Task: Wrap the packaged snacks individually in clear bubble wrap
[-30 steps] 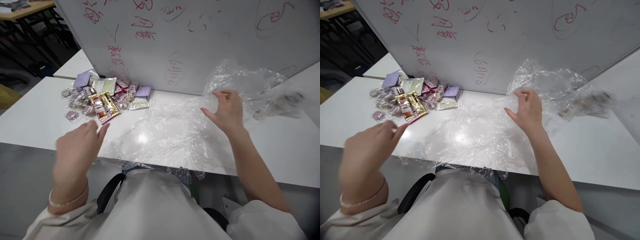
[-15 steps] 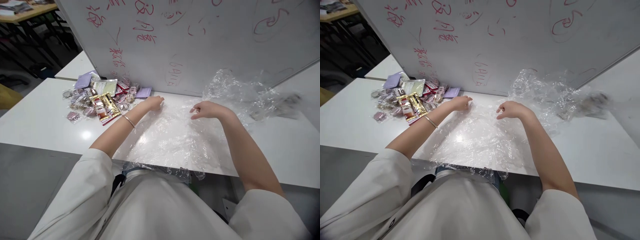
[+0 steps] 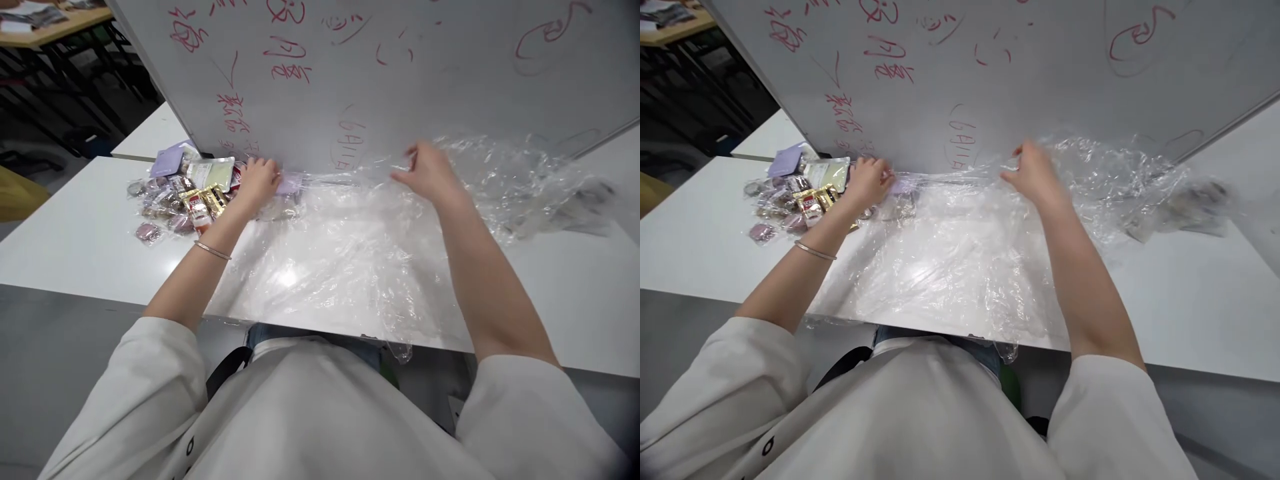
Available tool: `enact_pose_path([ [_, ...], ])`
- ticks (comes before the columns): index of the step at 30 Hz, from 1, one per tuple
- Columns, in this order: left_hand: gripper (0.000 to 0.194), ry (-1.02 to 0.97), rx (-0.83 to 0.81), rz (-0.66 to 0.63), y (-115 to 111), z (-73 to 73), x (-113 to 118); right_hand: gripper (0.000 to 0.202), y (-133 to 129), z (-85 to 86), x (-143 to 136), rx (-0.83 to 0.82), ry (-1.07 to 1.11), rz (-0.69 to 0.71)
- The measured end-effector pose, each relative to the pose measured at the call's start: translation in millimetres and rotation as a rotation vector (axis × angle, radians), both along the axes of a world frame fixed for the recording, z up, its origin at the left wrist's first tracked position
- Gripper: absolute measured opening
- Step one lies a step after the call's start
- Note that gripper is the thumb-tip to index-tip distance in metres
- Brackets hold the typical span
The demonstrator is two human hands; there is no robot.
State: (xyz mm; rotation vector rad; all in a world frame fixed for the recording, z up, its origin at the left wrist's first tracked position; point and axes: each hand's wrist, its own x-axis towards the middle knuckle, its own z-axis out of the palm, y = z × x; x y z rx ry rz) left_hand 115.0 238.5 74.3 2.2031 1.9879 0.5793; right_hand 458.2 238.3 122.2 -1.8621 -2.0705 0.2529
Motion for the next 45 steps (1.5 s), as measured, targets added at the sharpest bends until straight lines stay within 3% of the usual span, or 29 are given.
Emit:
enact_pose_path([
  [2,0.050,-0.027,0.129,0.031,-21,-4.4,7,0.052,-11,-0.4,-19,0.242,-0.062,-0.006],
  [4,0.057,-0.061,0.172,-0.086,-51,-6.4,9,0.050,-40,-2.7,-37,0.374,-0.101,0.011],
  [6,0.049,-0.085,0.075,-0.339,-84,-11.2,4,0.051,-83,-15.0,-54,0.326,-0.097,0.089],
  [8,0.042,-0.122,-0.053,-0.557,-113,-23.5,-8,0.055,-132,-41.9,-69,0.128,-0.097,0.297],
  [9,0.041,-0.146,-0.097,-0.597,-125,-32.4,-15,0.061,-155,-59.6,-75,0.022,-0.112,0.413],
  [11,0.044,-0.142,-0.176,-0.599,-141,-52.9,-29,0.093,-192,-96.7,-84,-0.128,-0.205,0.617],
  [13,0.051,-0.078,-0.223,-0.566,-148,-71.5,-38,0.109,-215,-126.3,-85,-0.136,-0.298,0.660],
  [15,0.054,-0.002,-0.239,-0.544,-150,-83.8,-41,0.111,-229,-142.1,-78,-0.083,-0.360,0.676],
  [17,0.055,0.044,-0.232,-0.513,-150,-89.3,-40,0.105,-238,-145.5,-64,-0.035,-0.379,0.709],
  [21,0.055,0.075,-0.221,-0.402,-150,-91.4,-30,0.085,-248,-135.1,-22,-0.036,-0.329,0.753],
  [25,0.055,0.031,-0.253,-0.340,-159,-91.0,-13,0.073,-244,-109.9,9,-0.216,-0.262,0.764],
  [28,0.056,-0.127,-0.237,-0.293,-164,-83.2,-8,0.055,-228,-85.4,1,-0.326,-0.192,0.694],
  [30,0.051,-0.296,-0.131,-0.141,-159,-73.0,-17,0.050,-214,-78.5,-22,-0.297,-0.138,0.577],
  [33,0.041,-0.415,0.139,0.266,-134,-55.5,-48,0.063,-192,-94.4,-60,-0.184,-0.110,0.463],
  [36,0.049,-0.188,0.151,0.493,-97,-44.0,-82,0.076,-175,-126.4,-75,-0.142,-0.171,0.449],
  [40,0.068,0.084,-0.051,0.530,-61,-43.7,-95,0.075,-164,-149.5,-57,-0.105,-0.239,0.498],
  [45,0.054,0.300,-0.103,0.486,-55,-38.9,-82,0.075,-158,-150.7,-38,-0.058,-0.255,0.589],
])
